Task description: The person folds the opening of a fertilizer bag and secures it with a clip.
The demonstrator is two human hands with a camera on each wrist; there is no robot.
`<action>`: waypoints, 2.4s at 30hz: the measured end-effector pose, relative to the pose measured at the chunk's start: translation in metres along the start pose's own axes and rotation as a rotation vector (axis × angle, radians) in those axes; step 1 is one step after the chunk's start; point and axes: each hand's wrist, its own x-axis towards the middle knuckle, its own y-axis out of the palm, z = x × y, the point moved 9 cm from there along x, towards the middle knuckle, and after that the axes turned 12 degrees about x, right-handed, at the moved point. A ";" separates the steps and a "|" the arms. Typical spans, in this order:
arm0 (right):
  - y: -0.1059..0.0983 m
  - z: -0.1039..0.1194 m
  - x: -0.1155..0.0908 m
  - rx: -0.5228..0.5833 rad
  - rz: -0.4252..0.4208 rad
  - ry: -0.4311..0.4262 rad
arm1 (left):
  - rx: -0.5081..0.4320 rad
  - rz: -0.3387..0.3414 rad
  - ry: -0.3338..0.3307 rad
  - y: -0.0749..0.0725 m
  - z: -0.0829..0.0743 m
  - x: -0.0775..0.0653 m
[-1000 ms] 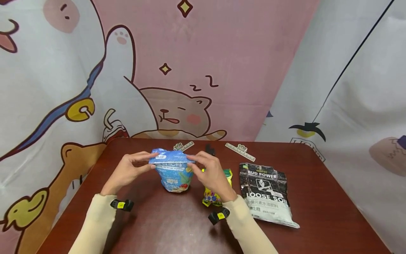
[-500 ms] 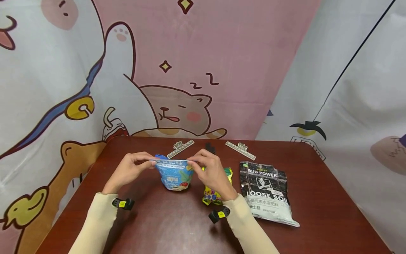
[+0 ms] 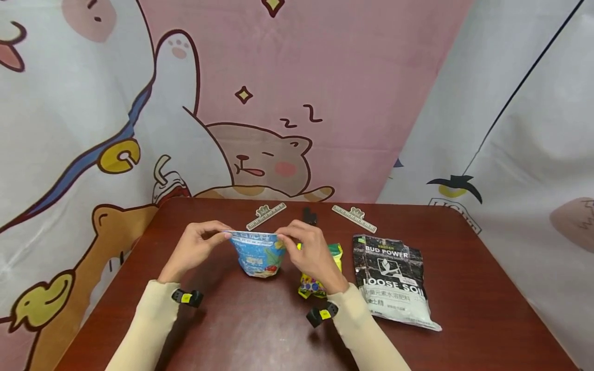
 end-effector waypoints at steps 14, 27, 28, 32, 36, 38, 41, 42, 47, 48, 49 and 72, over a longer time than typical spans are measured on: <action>0.012 0.009 0.010 -0.050 0.076 0.030 | 0.040 -0.036 0.048 0.001 -0.030 0.001; 0.028 0.019 0.027 -0.149 0.102 -0.012 | 0.124 0.038 0.159 0.021 -0.068 0.012; 0.030 0.019 0.027 -0.150 0.100 -0.015 | 0.123 0.038 0.157 0.021 -0.068 0.011; 0.033 0.020 0.027 -0.147 0.095 -0.028 | 0.119 0.026 0.158 0.019 -0.067 0.010; 0.032 0.019 0.026 -0.143 0.070 -0.044 | 0.112 0.013 0.176 0.020 -0.067 0.010; 0.031 0.018 0.026 -0.131 0.063 -0.050 | 0.105 0.002 0.187 0.021 -0.068 0.011; 0.033 0.016 0.025 -0.099 0.061 -0.063 | 0.087 -0.023 0.206 0.022 -0.069 0.011; 0.033 0.016 0.025 -0.087 0.061 -0.067 | 0.084 -0.032 0.209 0.021 -0.069 0.011; 0.034 0.014 0.026 -0.039 0.069 -0.074 | 0.062 -0.019 0.208 0.022 -0.069 0.012; 0.034 0.014 0.026 -0.032 0.077 -0.070 | 0.058 -0.009 0.202 0.022 -0.069 0.012; 0.033 0.013 0.026 -0.027 0.087 -0.063 | 0.050 0.004 0.193 0.022 -0.068 0.011; 0.019 0.011 0.026 -0.087 0.099 -0.033 | 0.011 0.006 0.173 0.017 -0.054 0.013</action>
